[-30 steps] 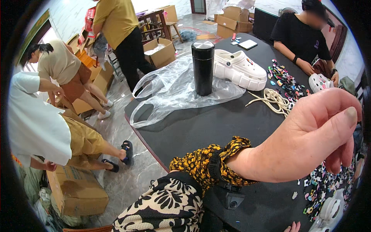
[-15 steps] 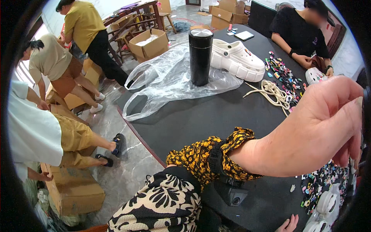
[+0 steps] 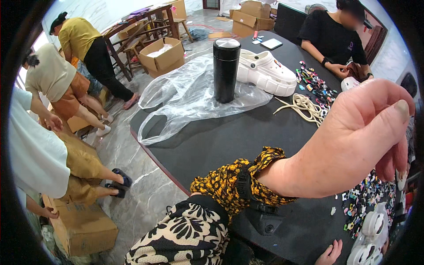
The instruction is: Decorating white clogs with colorful charms and then placing the finished pair into a plastic bag.
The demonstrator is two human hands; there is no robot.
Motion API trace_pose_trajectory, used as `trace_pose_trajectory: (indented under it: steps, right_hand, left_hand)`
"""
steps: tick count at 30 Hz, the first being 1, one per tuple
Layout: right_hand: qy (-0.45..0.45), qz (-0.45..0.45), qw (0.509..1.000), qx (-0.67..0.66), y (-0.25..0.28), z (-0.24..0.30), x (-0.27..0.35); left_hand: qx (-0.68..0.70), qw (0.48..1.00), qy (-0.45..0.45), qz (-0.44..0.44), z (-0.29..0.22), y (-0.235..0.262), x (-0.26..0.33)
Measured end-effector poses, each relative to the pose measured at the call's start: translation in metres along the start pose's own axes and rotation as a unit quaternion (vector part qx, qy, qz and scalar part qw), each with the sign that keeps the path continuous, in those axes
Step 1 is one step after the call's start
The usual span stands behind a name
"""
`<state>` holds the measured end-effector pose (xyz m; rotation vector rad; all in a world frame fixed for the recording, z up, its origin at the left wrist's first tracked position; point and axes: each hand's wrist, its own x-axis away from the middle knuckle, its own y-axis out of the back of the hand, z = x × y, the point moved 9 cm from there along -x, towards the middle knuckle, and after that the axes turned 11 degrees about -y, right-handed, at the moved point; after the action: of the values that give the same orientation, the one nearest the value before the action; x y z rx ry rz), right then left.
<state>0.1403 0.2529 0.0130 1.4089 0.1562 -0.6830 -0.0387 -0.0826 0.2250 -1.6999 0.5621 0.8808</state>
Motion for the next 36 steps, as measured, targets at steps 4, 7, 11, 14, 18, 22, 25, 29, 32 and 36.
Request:
trace_pose_trajectory:
  steps: [4,7,11,14,18,22,25,29,32,36]
  right_hand:
    - [0.011,-0.008,1.000,-0.008,-0.001,-0.004,0.004]
    - [-0.005,-0.011,1.000,-0.018,0.004,-0.003,0.005]
    - [-0.008,-0.013,1.000,-0.024,0.006,0.004,-0.001]
    - [-0.011,-0.014,0.999,-0.027,0.003,0.001,-0.002]
    - [-0.012,-0.022,0.999,-0.038,0.003,-0.005,0.000]
    - [-0.027,-0.008,0.999,-0.045,-0.002,-0.013,0.001]
    - [0.048,-0.083,0.995,-0.026,0.015,0.009,0.000]
    - [-0.108,0.035,0.992,-0.061,-0.022,-0.053,0.012]
    - [-0.098,0.031,0.991,-0.087,-0.024,-0.050,0.007]
    - [-0.148,0.038,0.986,-0.060,-0.021,-0.056,0.014]
  left_hand:
    - [-0.002,1.000,-0.012,-0.008,-0.001,-0.003,0.004]
    - [-0.013,0.999,0.036,0.000,0.003,-0.007,0.004]
    - [0.013,0.998,0.040,-0.045,-0.002,-0.002,0.004]
    - [-0.022,0.998,0.057,-0.026,-0.002,-0.001,0.003]
    - [-0.088,0.991,0.094,-0.040,-0.001,-0.001,0.004]
    - [-0.073,0.990,0.115,-0.037,0.008,0.000,0.010]
    - [-0.066,0.988,0.135,-0.039,0.016,-0.002,0.014]
    - [-0.065,0.986,0.146,-0.039,0.023,-0.002,0.016]
    - [-0.076,0.987,0.140,-0.039,0.019,-0.001,0.018]
    - [-0.099,0.986,0.136,-0.013,0.026,-0.008,0.018]
